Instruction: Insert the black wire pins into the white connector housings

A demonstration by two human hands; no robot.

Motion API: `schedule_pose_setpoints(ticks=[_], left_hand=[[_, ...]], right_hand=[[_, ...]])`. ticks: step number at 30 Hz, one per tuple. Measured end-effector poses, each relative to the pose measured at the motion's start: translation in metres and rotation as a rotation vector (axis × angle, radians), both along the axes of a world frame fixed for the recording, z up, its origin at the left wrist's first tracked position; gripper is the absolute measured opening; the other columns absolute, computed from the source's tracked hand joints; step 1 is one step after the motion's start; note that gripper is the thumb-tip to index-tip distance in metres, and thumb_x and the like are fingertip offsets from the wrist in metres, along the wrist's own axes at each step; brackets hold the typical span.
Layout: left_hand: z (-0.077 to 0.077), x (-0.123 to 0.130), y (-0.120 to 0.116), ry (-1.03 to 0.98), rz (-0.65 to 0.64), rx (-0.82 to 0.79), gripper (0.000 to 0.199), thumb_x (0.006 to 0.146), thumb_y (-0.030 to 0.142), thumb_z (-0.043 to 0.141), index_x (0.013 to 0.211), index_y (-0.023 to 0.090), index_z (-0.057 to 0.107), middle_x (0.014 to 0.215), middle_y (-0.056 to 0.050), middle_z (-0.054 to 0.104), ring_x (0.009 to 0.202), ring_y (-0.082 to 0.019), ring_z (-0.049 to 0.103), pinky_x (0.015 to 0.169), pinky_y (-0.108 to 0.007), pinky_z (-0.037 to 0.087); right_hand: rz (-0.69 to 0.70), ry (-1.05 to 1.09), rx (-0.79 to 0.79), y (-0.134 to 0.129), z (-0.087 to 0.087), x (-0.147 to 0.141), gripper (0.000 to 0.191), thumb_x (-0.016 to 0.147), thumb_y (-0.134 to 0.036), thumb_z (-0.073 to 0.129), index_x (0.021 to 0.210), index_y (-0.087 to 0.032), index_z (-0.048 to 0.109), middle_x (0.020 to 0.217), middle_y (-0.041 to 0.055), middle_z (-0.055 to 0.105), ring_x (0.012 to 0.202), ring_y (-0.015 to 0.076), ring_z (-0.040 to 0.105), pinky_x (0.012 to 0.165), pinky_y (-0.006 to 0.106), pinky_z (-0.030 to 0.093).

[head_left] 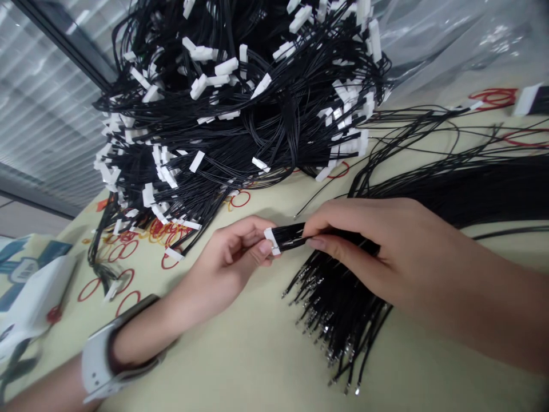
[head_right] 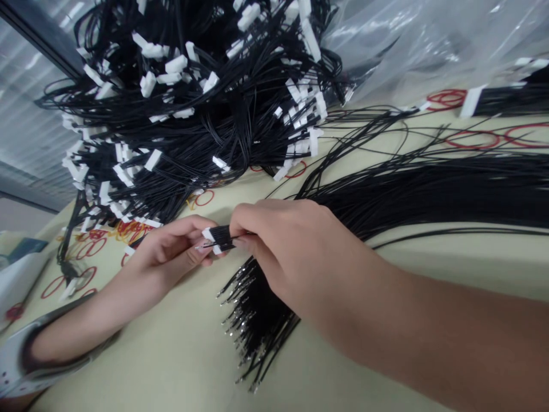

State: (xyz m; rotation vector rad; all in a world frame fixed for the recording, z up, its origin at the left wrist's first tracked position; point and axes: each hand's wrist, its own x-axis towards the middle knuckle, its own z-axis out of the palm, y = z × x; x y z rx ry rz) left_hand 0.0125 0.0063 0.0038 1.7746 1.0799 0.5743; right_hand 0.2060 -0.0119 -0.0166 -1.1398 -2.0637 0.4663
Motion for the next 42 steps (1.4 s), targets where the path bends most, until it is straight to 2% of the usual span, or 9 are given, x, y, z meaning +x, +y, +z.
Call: schedule_pose_setpoints(ticks=[4,11,14,21,30,34,38,42], left_hand=[[0.0007,-0.0008,-0.0015,0.0,0.015,0.003,0.004,0.084,0.014,0.049,0.084,0.013,0.053,0.066,0.002,0.05,0.062,-0.008,0.046,0.056,-0.016,0.036],[-0.0024,-0.0019,-0.0014,-0.032,0.013,0.01,0.006,0.084,0.013,0.05,0.087,0.016,0.055,0.068,0.003,0.052,0.063,-0.006,0.047,0.059,-0.014,0.038],[-0.0033,-0.0024,-0.0013,-0.042,0.015,0.006,0.006,0.084,0.014,0.05,0.087,0.016,0.056,0.067,0.003,0.052,0.063,-0.006,0.047,0.058,-0.013,0.039],[-0.0019,-0.002,-0.0003,-0.037,0.029,0.011,0.007,0.084,0.013,0.05,0.088,0.015,0.056,0.067,0.003,0.052,0.062,-0.007,0.049,0.058,-0.014,0.04],[-0.0017,-0.0014,-0.0012,-0.018,0.073,0.036,0.006,0.082,0.015,0.052,0.086,0.015,0.056,0.067,0.001,0.054,0.062,-0.01,0.052,0.058,-0.018,0.044],[-0.0019,-0.0007,-0.0013,-0.01,0.069,0.03,0.008,0.083,0.014,0.051,0.087,0.015,0.057,0.068,0.0,0.055,0.063,-0.01,0.052,0.058,-0.017,0.045],[-0.0015,-0.0013,-0.002,0.0,0.069,0.036,0.006,0.081,0.013,0.053,0.085,0.015,0.058,0.07,0.0,0.055,0.064,-0.01,0.051,0.058,-0.017,0.045],[-0.0025,-0.0018,-0.0006,0.007,0.058,0.041,0.006,0.082,0.014,0.053,0.085,0.015,0.059,0.07,0.0,0.055,0.062,-0.009,0.051,0.057,-0.017,0.044]], right_hand=[[-0.052,-0.033,-0.026,-0.0011,-0.0006,-0.0019,0.008,0.078,-0.015,0.053,0.072,-0.019,0.057,0.06,-0.007,0.054,0.051,0.0041,0.043,0.049,0.019,0.031],[-0.055,-0.045,-0.033,-0.0053,-0.003,-0.0025,0.011,0.078,-0.014,0.049,0.073,-0.019,0.057,0.066,-0.005,0.055,0.054,0.0056,0.044,0.051,0.02,0.033],[-0.047,-0.004,-0.05,-0.0054,-0.0027,-0.0017,0.011,0.077,-0.014,0.051,0.069,-0.018,0.057,0.064,-0.0051,0.054,0.054,0.005,0.045,0.052,0.02,0.034],[-0.02,0.149,-0.151,-0.0024,0.0009,0.0004,0.01,0.073,-0.013,0.054,0.067,-0.019,0.058,0.068,-0.0045,0.055,0.056,0.0047,0.048,0.042,0.016,0.033],[-0.022,0.235,-0.189,-0.0019,0.0021,0.0018,0.008,0.074,-0.015,0.055,0.068,-0.019,0.06,0.071,-0.0042,0.058,0.065,0.0072,0.052,0.056,0.019,0.038],[-0.037,0.237,-0.171,-0.0011,0.0026,0.0028,0.009,0.074,-0.015,0.056,0.068,-0.02,0.06,0.068,-0.0064,0.058,0.06,0.0046,0.049,0.052,0.017,0.036],[-0.051,0.152,-0.122,-0.0017,0.0014,0.0018,0.01,0.073,-0.012,0.054,0.066,-0.018,0.057,0.062,-0.0063,0.054,0.054,0.0039,0.045,0.047,0.018,0.032],[-0.039,0.039,-0.04,-0.0038,-0.0015,-0.0006,0.013,0.075,-0.012,0.051,0.064,-0.017,0.055,0.062,-0.0049,0.052,0.053,0.0052,0.043,0.052,0.021,0.031]])
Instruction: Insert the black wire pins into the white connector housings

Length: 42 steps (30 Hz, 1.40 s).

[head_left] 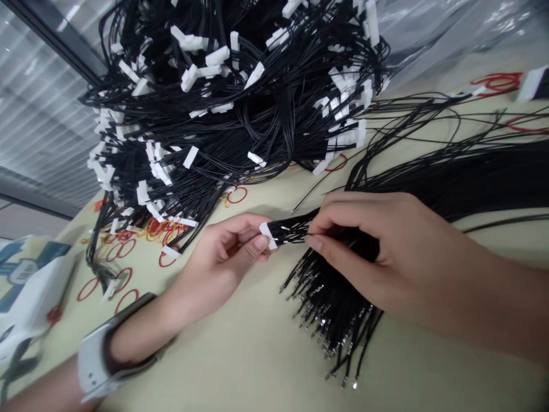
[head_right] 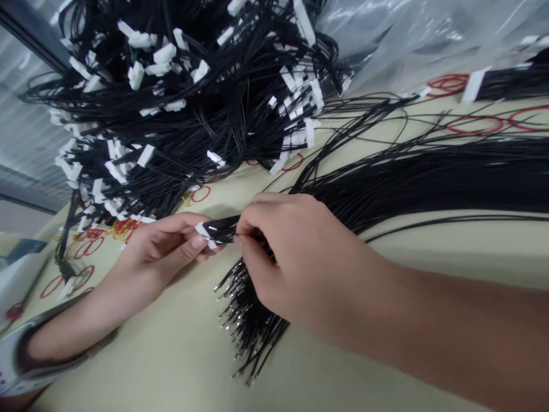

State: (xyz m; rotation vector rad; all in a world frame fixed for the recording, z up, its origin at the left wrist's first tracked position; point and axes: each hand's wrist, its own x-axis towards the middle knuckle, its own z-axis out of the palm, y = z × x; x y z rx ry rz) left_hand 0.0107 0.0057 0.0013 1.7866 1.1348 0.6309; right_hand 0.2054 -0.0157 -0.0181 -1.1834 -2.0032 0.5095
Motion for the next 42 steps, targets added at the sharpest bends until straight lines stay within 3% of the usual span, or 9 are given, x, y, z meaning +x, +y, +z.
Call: schedule_pose_setpoints(ticks=[10,42], left_hand=[[0.0011,0.0013,0.0009,-0.004,0.012,-0.034,0.008,0.083,0.015,0.051,0.085,0.015,0.059,0.072,0.0,0.054,0.064,-0.009,0.049,0.06,-0.017,0.043],[0.0006,0.0018,-0.0036,-0.061,-0.064,-0.062,0.013,0.082,0.01,0.052,0.089,0.017,0.06,0.066,0.002,0.056,0.059,-0.009,0.049,0.05,-0.018,0.036]], right_hand=[[-0.02,-0.176,0.111,-0.0018,-0.0064,0.0,0.016,0.078,-0.009,0.046,0.068,-0.017,0.057,0.063,-0.0025,0.052,0.054,0.0088,0.042,0.059,0.027,0.03],[0.088,-0.098,0.067,-0.0019,-0.0086,0.0,0.016,0.08,-0.012,0.047,0.07,-0.017,0.058,0.067,-0.0029,0.053,0.059,0.008,0.043,0.064,0.028,0.029]])
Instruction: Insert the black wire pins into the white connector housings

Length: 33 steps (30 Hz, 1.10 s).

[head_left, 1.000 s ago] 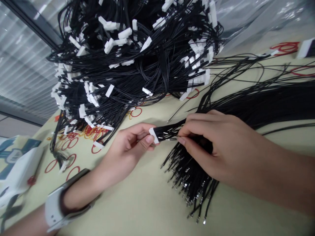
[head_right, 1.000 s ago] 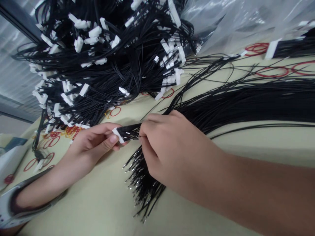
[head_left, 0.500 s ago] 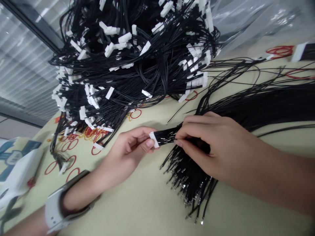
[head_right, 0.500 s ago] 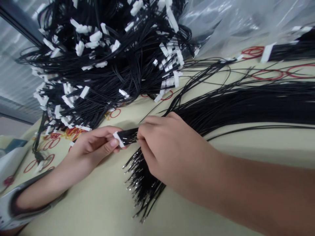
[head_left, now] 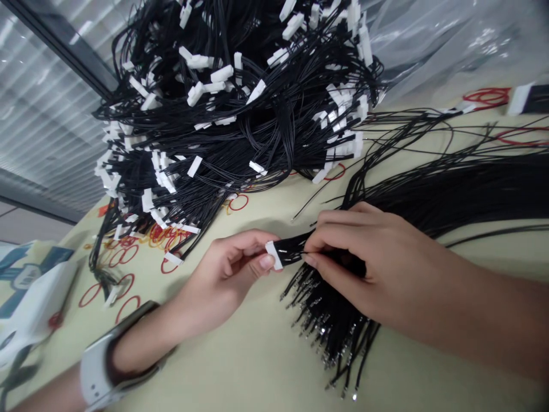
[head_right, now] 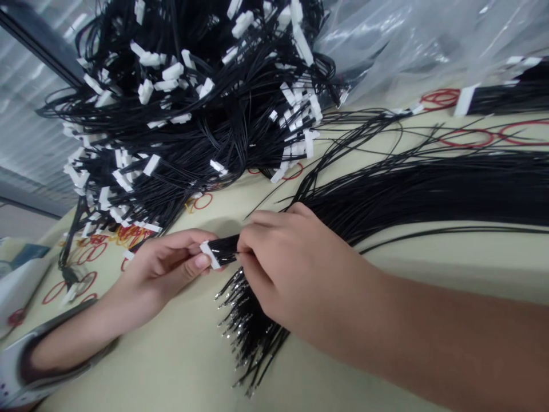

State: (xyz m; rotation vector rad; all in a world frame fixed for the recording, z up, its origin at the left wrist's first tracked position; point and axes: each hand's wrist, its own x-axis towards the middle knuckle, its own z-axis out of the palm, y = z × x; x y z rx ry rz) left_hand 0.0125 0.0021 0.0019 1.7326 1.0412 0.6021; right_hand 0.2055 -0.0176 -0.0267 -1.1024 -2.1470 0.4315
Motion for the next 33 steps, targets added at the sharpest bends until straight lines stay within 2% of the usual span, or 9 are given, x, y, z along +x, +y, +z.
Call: schedule_pose_setpoints(ticks=[15,21,26,33], left_hand=[[0.0007,-0.0004,-0.0029,-0.007,-0.014,-0.01,0.011,0.082,0.01,0.053,0.089,0.016,0.059,0.07,0.002,0.059,0.063,-0.008,0.051,0.055,-0.016,0.038],[-0.0016,-0.0001,-0.0029,-0.023,-0.012,-0.015,0.018,0.082,0.008,0.053,0.092,0.021,0.061,0.07,0.005,0.058,0.063,-0.005,0.049,0.055,-0.012,0.037],[-0.0012,0.0006,-0.0032,-0.014,0.011,-0.024,0.017,0.082,0.008,0.053,0.091,0.02,0.06,0.07,0.005,0.058,0.062,-0.005,0.048,0.055,-0.012,0.037],[0.0004,-0.0003,-0.006,0.021,-0.023,0.015,0.014,0.082,0.01,0.053,0.088,0.02,0.061,0.069,0.004,0.055,0.061,-0.006,0.045,0.054,-0.013,0.035]], right_hand=[[0.026,-0.008,0.027,0.0009,-0.0007,-0.001,0.017,0.082,-0.014,0.046,0.071,-0.017,0.058,0.067,-0.004,0.05,0.059,0.0081,0.044,0.064,0.028,0.028],[0.019,-0.04,0.082,0.0012,-0.0016,-0.0031,0.02,0.084,-0.015,0.044,0.07,-0.016,0.059,0.066,-0.0025,0.05,0.06,0.0097,0.043,0.063,0.029,0.027],[0.031,-0.017,0.061,0.001,-0.0009,-0.0017,0.017,0.082,-0.014,0.046,0.07,-0.016,0.058,0.065,-0.003,0.05,0.059,0.0089,0.043,0.063,0.028,0.027],[0.031,0.002,0.032,-0.0012,-0.0002,-0.0023,0.016,0.082,-0.013,0.047,0.072,-0.017,0.059,0.065,-0.0039,0.05,0.058,0.0082,0.042,0.063,0.027,0.028]])
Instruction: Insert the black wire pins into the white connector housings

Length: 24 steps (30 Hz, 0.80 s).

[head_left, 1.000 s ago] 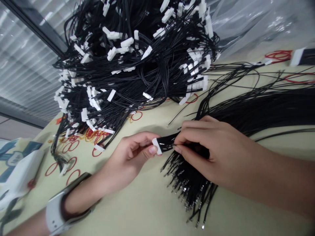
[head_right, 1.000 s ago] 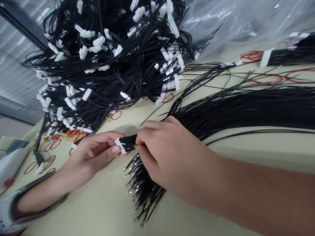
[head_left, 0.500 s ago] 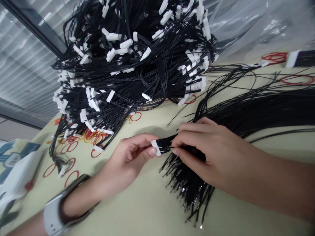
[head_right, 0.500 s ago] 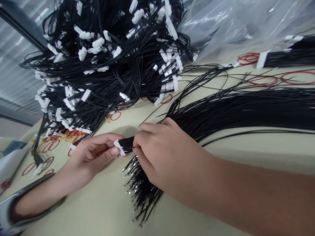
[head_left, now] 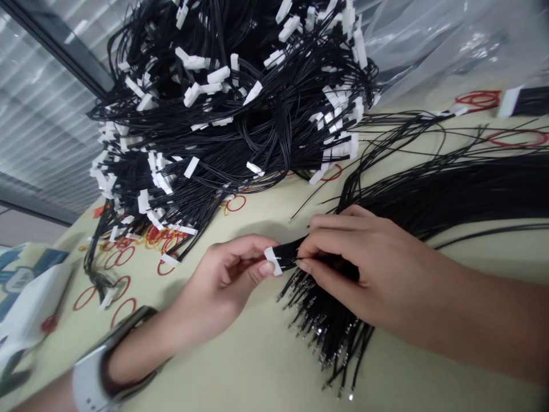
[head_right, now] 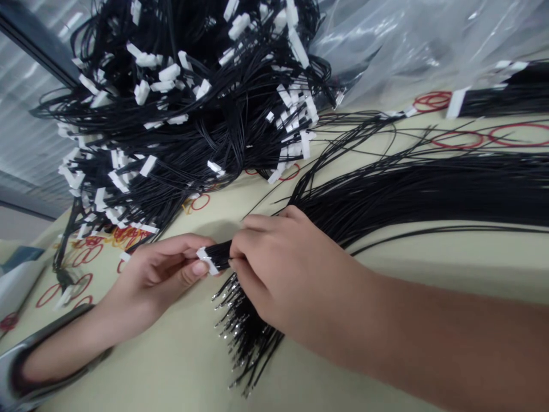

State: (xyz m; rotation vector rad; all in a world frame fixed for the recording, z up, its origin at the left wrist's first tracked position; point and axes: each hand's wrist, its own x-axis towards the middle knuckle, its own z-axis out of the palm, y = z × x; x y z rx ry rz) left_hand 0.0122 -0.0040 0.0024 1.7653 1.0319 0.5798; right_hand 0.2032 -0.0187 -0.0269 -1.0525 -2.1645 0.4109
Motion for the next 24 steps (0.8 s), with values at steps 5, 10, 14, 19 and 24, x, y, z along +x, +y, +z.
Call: schedule_pose_setpoints(ticks=[5,10,14,19,24], left_hand=[[-0.0007,-0.0004,-0.002,0.005,-0.013,-0.003,0.009,0.084,0.015,0.053,0.088,0.02,0.058,0.067,0.003,0.053,0.06,-0.008,0.044,0.053,-0.016,0.034],[-0.0011,0.0002,-0.0034,0.027,-0.018,0.003,0.008,0.084,0.016,0.052,0.088,0.02,0.057,0.067,0.002,0.051,0.061,-0.009,0.042,0.053,-0.017,0.034],[-0.0006,0.0012,-0.0028,0.034,-0.035,-0.001,0.006,0.085,0.015,0.05,0.086,0.019,0.055,0.066,0.003,0.049,0.058,-0.008,0.04,0.05,-0.017,0.032],[-0.0011,0.0003,-0.0033,0.061,-0.089,0.01,0.006,0.086,0.016,0.047,0.086,0.018,0.053,0.067,0.002,0.05,0.059,-0.009,0.042,0.05,-0.02,0.031],[-0.0037,-0.0037,-0.0046,0.085,-0.12,0.075,0.01,0.087,0.014,0.046,0.091,0.021,0.052,0.07,0.002,0.051,0.061,-0.009,0.042,0.051,-0.019,0.032]], right_hand=[[-0.014,-0.048,0.123,-0.0012,-0.001,-0.0016,0.016,0.084,-0.014,0.046,0.071,-0.016,0.056,0.068,-0.0008,0.049,0.062,0.0122,0.041,0.061,0.028,0.027],[0.029,-0.069,0.201,-0.0022,-0.0003,-0.0009,0.015,0.079,-0.006,0.048,0.069,-0.014,0.057,0.066,0.0001,0.049,0.064,0.013,0.041,0.06,0.029,0.026],[0.043,-0.047,0.211,-0.0005,-0.0005,-0.0017,0.017,0.081,-0.01,0.047,0.068,-0.013,0.057,0.062,0.0001,0.048,0.061,0.0123,0.04,0.059,0.029,0.026],[0.09,-0.154,0.307,-0.0004,-0.0047,-0.0016,0.012,0.075,-0.005,0.055,0.068,-0.014,0.06,0.064,-0.0003,0.046,0.064,0.0124,0.037,0.061,0.029,0.028],[0.129,-0.246,0.379,-0.0027,-0.0066,0.0011,0.015,0.068,0.0,0.059,0.062,-0.014,0.058,0.067,0.0004,0.042,0.066,0.0128,0.033,0.063,0.03,0.029]])
